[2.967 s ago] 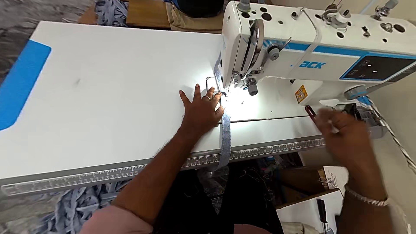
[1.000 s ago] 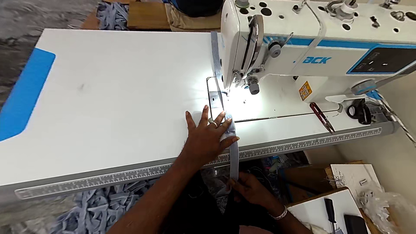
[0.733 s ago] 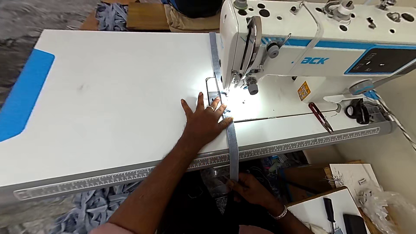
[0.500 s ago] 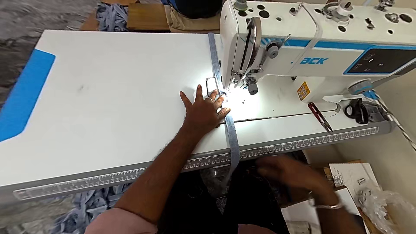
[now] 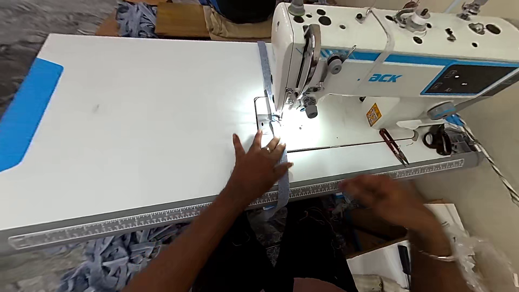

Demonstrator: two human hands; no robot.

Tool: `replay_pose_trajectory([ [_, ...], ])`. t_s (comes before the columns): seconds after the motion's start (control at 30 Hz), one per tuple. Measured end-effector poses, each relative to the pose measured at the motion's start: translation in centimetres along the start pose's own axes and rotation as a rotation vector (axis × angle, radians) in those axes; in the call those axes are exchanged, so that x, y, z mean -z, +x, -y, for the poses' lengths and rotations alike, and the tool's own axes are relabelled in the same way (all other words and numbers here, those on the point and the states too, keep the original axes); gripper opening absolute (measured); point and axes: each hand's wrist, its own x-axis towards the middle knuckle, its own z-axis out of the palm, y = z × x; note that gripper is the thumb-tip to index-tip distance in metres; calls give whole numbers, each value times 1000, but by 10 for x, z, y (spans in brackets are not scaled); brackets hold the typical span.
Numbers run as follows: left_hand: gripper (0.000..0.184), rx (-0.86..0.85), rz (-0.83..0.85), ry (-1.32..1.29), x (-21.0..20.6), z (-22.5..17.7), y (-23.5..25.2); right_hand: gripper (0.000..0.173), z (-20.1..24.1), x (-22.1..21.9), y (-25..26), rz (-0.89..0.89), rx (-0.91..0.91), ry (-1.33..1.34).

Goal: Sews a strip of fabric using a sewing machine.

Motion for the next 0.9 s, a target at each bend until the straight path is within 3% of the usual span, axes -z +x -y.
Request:
replay_pose_trajectory([
  [0.07,68,-32,33,-2,-1,0,-19,38,0,-69,14,356,29,199],
  [0.1,68,-48,37,-5,-1,2,-26,47,3,-103,24,430,20,299],
  [0.13,68,-64,36,-11,-1,3,-29,50,7,-131,34,439,9,400],
  [0.23,69,-73,23,-8,-1,2,-28,32,18,-176,55,335,50,624],
  [0.3,69,-79,7,-4,-4,4,-29,25,21,-185,57,336,127,716],
  [0.4,68,-81,2,6,-4,3,-28,28,14,-190,48,380,213,736],
  [0.9,66,-55,16,11,-3,0,-28,31,6,-197,27,424,153,654],
])
